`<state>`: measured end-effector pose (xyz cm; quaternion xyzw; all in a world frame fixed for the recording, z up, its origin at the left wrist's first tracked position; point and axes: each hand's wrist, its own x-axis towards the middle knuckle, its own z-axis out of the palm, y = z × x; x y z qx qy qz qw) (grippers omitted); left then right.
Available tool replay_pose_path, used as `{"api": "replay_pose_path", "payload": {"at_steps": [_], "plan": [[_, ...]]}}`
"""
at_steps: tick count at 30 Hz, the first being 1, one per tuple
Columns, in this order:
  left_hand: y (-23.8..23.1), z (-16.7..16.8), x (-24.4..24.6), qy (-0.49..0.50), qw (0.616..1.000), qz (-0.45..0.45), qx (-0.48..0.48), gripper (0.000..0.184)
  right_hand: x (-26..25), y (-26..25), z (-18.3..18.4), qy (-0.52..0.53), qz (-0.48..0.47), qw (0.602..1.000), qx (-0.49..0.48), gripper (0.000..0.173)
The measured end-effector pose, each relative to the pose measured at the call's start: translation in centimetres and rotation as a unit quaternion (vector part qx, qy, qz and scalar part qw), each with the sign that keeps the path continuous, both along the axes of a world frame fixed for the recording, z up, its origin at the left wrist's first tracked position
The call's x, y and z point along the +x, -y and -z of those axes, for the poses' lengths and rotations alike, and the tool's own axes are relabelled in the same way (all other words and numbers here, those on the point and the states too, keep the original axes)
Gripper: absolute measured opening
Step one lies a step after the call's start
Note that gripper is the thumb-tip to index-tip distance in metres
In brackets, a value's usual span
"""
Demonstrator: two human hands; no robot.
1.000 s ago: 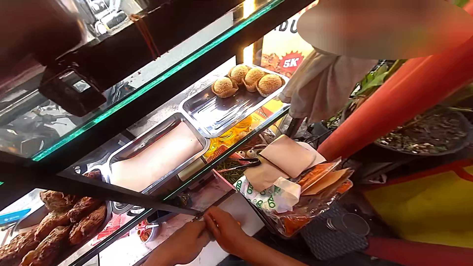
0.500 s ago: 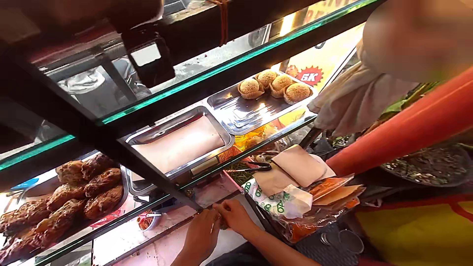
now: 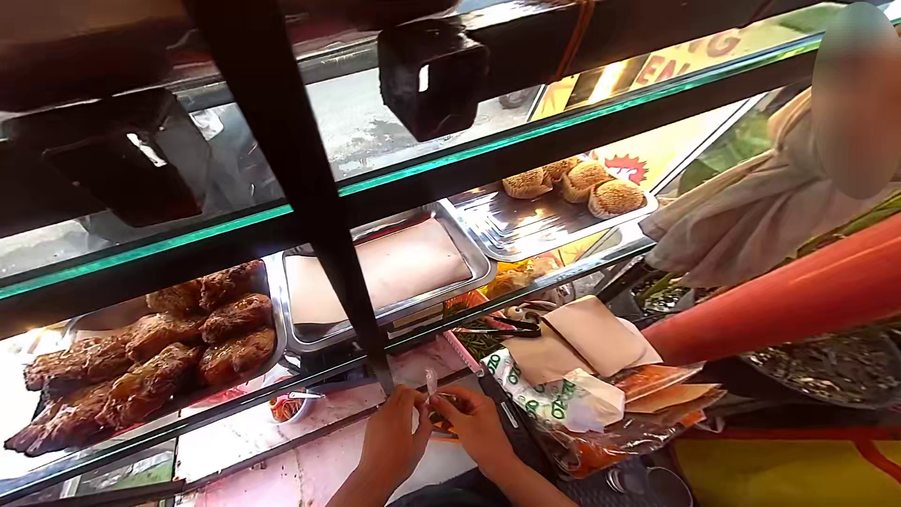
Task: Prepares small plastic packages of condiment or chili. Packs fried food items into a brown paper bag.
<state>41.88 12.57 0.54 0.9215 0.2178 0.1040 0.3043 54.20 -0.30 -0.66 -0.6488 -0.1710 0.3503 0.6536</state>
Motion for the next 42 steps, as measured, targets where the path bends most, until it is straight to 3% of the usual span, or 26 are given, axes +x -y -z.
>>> {"api": "replay_pose_path", "payload": {"at_steps": [4,10,12,17,22,27,31,36,38,42], "plan": [[-0.1,1.1,-0.1,0.033,0.995,0.018,0.097,0.022,-0.5,-0.3,-0.3,-0.053,0.029,0.998,-0.031,0.022],[-0.7,1.6,-1.6,0.002,1.000,0.006,-0.021,0.026,-0.7,0.2,-0.8,0.102,-0.114,0.981,-0.115,0.018],[-1.1,1.4,-2.0,0.004,0.998,-0.008,-0.061,0.027,-1.1,0.2,-0.9,0.106,-0.134,0.978,-0.119,0.020],[-1.6,2.2,-3.3,0.040,0.998,-0.015,-0.050,0.023,-3.0,-0.4,-0.9,0.006,-0.082,0.986,-0.143,0.017],[-1.6,3.7,-4.9,0.082,0.996,-0.014,-0.039,0.023,-5.0,-1.4,0.2,0.073,-0.064,0.973,-0.209,0.012],[-2.6,5.1,-6.2,0.096,0.990,-0.009,-0.100,0.020,-6.8,-2.3,0.6,0.119,-0.092,0.966,-0.212,0.018],[-3.0,6.2,-7.8,0.173,0.969,-0.026,-0.175,0.013,-6.6,-2.3,0.4,-0.011,-0.161,0.978,-0.130,0.020],[-3.5,6.3,-9.4,0.254,0.954,-0.036,-0.158,0.009,-9.0,-3.2,0.5,-0.197,-0.046,0.978,-0.050,0.024],[-3.8,6.2,-10.0,0.255,0.953,-0.030,-0.159,0.011,-9.1,-3.5,0.4,-0.189,-0.042,0.979,-0.061,0.024],[-4.2,5.8,-10.5,0.254,0.953,-0.026,-0.163,0.012,-8.2,-3.5,0.0,-0.129,-0.122,0.979,-0.096,0.023]]}}
